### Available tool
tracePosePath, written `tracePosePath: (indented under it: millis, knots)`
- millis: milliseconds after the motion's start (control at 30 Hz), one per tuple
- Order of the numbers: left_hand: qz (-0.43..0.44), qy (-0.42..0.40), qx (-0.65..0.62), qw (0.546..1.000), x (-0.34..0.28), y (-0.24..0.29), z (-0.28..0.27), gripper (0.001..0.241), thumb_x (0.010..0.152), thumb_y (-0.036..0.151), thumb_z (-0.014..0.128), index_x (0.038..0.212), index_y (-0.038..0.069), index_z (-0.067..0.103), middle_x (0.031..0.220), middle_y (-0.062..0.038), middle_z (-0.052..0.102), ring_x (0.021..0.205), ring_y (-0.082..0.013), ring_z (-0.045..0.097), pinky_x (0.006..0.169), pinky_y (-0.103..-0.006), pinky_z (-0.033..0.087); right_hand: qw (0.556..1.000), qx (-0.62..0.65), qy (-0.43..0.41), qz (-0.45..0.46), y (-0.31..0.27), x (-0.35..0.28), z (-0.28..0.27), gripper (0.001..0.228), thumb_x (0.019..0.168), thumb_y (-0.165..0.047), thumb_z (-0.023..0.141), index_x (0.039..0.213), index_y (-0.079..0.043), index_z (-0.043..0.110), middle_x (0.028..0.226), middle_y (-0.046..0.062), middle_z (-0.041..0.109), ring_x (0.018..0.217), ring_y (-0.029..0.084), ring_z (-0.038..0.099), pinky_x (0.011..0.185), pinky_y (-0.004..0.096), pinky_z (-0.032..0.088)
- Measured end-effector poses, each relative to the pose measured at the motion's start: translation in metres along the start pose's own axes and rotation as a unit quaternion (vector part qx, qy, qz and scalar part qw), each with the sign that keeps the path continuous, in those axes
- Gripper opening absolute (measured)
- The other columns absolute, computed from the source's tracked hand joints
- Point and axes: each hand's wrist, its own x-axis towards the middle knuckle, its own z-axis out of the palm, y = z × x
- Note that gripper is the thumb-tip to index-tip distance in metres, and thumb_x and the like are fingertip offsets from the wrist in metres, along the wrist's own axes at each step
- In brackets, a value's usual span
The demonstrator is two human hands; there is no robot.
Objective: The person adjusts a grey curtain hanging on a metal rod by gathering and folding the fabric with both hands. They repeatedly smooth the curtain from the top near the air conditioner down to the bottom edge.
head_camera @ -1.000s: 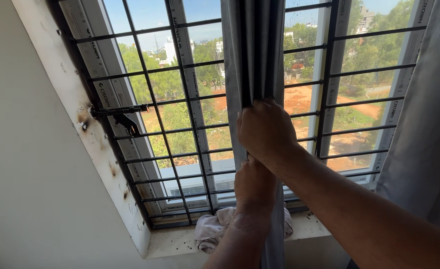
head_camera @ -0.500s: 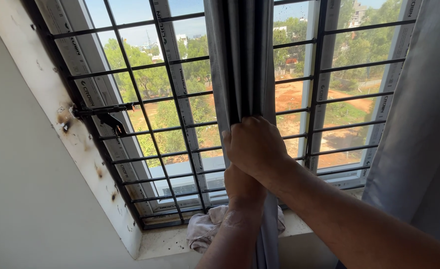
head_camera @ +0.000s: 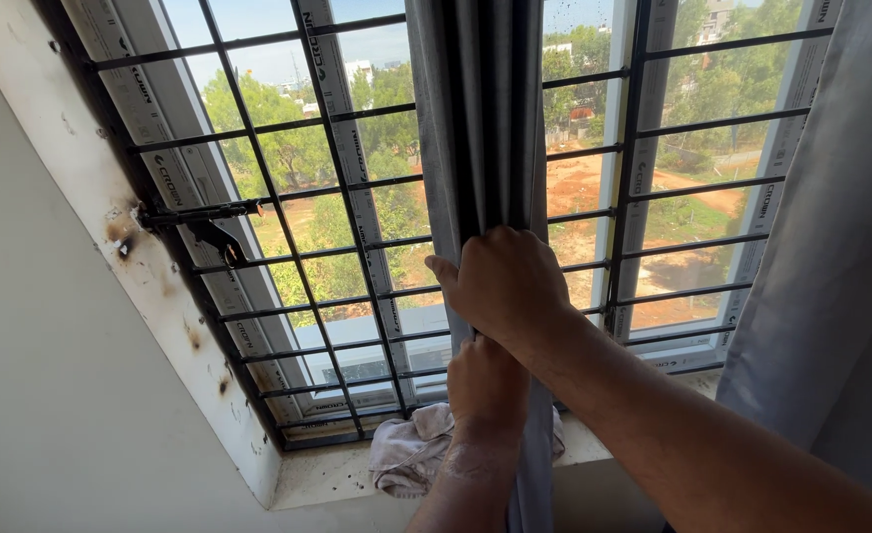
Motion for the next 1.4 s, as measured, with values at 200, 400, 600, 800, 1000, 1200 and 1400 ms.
tracePosePath:
  millis: [200, 400, 600, 800, 1000, 1200, 1400]
  knots:
    - [-0.100, -0.006, -0.059, 0.993, 0.006, 0.005, -0.054, 0.026, 0.089, 0.029, 0.074, 0.090, 0.004, 0.069, 0.078, -0.016, 0.073, 0.068, -0.0353, 0.074, 0.054, -0.0484, 0.061, 1.000, -0.010, -0.022, 0.004, -0.008, -0.005, -0.016, 0.068, 0.100, -0.057, 0.057, 0.062, -0.002, 0.071, 0.052, 0.015, 0.066, 0.055, 0.028, 0.072, 0.055, 0.043, 0.061]
    - [-0.053, 0.014, -0.063, 0.997, 0.004, -0.002, -0.032, 0.019, 0.088, 0.023, 0.072, 0.081, 0.005, 0.070, 0.074, -0.014, 0.073, 0.065, -0.0350, 0.073, 0.056, -0.0484, 0.060, 1.000, 0.002, 0.005, -0.020, -0.004, -0.005, -0.012, 0.070, 0.097, -0.061, 0.058, 0.063, -0.001, 0.072, 0.052, 0.016, 0.065, 0.055, 0.030, 0.072, 0.056, 0.044, 0.062]
    - [-0.052, 0.034, -0.071, 0.996, -0.010, 0.004, -0.019, 0.016, 0.093, 0.015, 0.068, 0.080, 0.005, 0.070, 0.073, -0.015, 0.072, 0.068, -0.0349, 0.072, 0.057, -0.0483, 0.060, 0.999, 0.018, -0.026, 0.001, -0.001, -0.004, -0.011, 0.074, 0.098, -0.062, 0.058, 0.061, 0.001, 0.073, 0.054, 0.016, 0.067, 0.059, 0.031, 0.073, 0.062, 0.044, 0.062]
    - [-0.001, 0.053, -0.046, 0.998, -0.017, -0.005, 0.010, 0.011, 0.086, 0.014, 0.073, 0.082, 0.005, 0.068, 0.079, -0.011, 0.072, 0.078, -0.0302, 0.074, 0.060, -0.0431, 0.061, 0.998, -0.017, 0.043, -0.041, 0.002, -0.019, 0.022, 0.052, 0.098, -0.040, 0.062, 0.066, -0.001, 0.073, 0.059, 0.018, 0.068, 0.059, 0.033, 0.073, 0.059, 0.046, 0.062]
    - [-0.053, -0.063, -0.024, 0.996, -0.013, 0.000, 0.000, 0.017, 0.095, 0.021, 0.072, 0.096, 0.004, 0.068, 0.089, -0.012, 0.074, 0.083, -0.0281, 0.076, 0.066, -0.0413, 0.064, 0.999, -0.026, 0.014, -0.026, 0.002, -0.030, 0.025, 0.045, 0.100, -0.031, 0.061, 0.069, -0.001, 0.073, 0.062, 0.018, 0.070, 0.061, 0.032, 0.074, 0.063, 0.046, 0.063]
    - [-0.058, -0.047, -0.035, 0.997, -0.015, -0.001, -0.002, 0.029, 0.093, 0.024, 0.072, 0.111, 0.002, 0.065, 0.097, -0.016, 0.075, 0.088, -0.0301, 0.076, 0.069, -0.0420, 0.065, 0.999, 0.005, 0.001, -0.034, 0.006, -0.049, 0.036, 0.042, 0.097, -0.034, 0.063, 0.076, 0.000, 0.075, 0.071, 0.020, 0.072, 0.071, 0.035, 0.075, 0.068, 0.047, 0.063]
    - [-0.057, -0.028, -0.035, 0.997, -0.015, 0.001, -0.002, 0.032, 0.094, 0.024, 0.070, 0.117, 0.003, 0.063, 0.108, -0.018, 0.073, 0.091, -0.0304, 0.076, 0.070, -0.0419, 0.066, 0.998, 0.039, -0.050, 0.016, -0.007, -0.046, 0.004, 0.046, 0.096, -0.044, 0.064, 0.089, 0.000, 0.075, 0.080, 0.020, 0.074, 0.080, 0.036, 0.075, 0.075, 0.049, 0.061]
